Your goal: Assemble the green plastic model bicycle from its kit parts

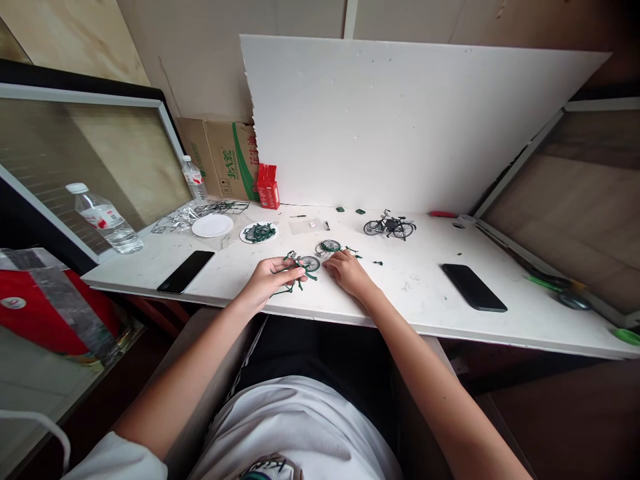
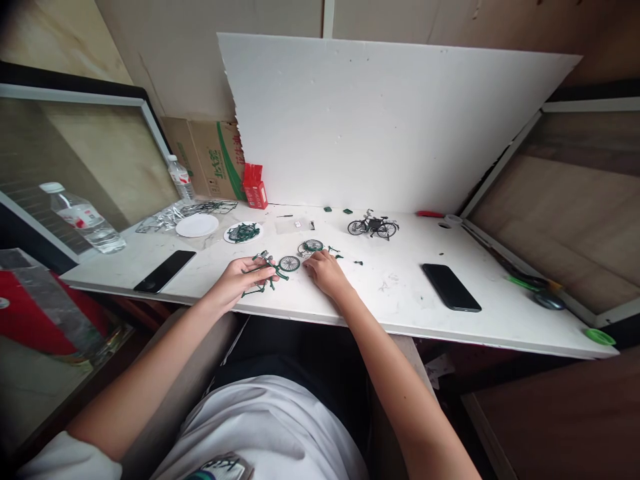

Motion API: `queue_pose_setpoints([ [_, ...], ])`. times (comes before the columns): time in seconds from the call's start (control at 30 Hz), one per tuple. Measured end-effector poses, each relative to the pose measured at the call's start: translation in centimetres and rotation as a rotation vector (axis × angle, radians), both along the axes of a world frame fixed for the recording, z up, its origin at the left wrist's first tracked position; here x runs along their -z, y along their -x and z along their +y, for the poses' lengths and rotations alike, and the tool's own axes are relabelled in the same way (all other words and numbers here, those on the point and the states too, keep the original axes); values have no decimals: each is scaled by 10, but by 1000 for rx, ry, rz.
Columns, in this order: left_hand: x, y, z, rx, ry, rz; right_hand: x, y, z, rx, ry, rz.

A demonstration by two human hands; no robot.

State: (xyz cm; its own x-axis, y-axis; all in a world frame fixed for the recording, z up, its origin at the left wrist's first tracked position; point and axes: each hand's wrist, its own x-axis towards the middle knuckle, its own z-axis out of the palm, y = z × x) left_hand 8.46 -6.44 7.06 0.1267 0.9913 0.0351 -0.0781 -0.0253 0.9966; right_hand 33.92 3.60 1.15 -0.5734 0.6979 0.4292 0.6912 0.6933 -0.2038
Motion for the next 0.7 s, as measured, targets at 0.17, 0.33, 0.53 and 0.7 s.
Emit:
queue_pose_setpoints([
  [0.17, 1, 0, 0, 11, -1, 5, 2, -1, 1, 39, -28, -16],
  [0.33, -3, -1, -3, 14, 18, 4, 1, -6, 2, 126, 2, -31],
  [0.53, -6, 0, -4, 22, 13, 7, -7, -16, 3, 136, 91, 16],
  [0.7, -4, 2, -3, 27, 1, 4, -15, -29, 6, 53, 130, 93],
])
